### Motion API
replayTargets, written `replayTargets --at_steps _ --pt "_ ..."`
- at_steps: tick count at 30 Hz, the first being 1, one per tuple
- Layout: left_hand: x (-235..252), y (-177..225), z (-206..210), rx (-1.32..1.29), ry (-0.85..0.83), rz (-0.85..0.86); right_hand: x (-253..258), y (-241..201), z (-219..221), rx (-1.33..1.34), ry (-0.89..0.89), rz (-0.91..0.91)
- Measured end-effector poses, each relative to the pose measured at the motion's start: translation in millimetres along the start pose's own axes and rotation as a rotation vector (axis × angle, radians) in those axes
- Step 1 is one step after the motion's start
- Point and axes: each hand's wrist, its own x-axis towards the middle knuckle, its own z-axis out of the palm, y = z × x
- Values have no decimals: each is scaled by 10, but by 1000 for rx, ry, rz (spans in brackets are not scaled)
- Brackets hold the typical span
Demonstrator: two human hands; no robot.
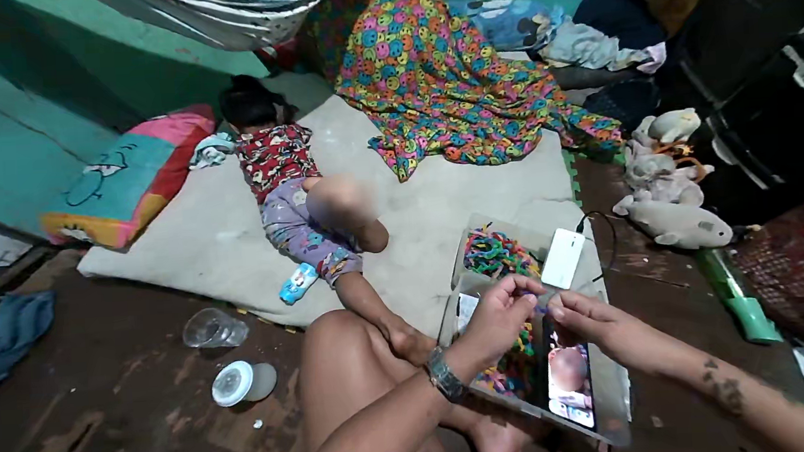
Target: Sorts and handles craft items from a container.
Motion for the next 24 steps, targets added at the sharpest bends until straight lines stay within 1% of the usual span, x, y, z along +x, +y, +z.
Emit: replayTargets --at_steps 1,3,7,10,14,16,18,20,24 --pt "-16 -14 -20 106 -26 12 1 23 -7 -21 0 27" --pt "-51 -71 -38 202 -49 15 8 89 -8 -51 -15 58" --pt "-69 -172 -26 258 -41 56 23 134 6 -185 8 43" --pt "-67 -163 -10 309 -59 106 33 116 -5 -289 55 34" --pt "-51 -172 -92 629 -209 289 28 120 -31 -352 70 42" --pt "-48 -177 -119 722 -260 339 31 143 -37 -380 63 60" --pt "-53 -160 -146 736 -276 320 36 146 -39 -397 57 78" --pt "-61 -161 -179 691 -249 290 38 132 -41 -401 57 81" --pt "-81 -119 -216 426 -149 150 41 104 -47 -370 60 68"
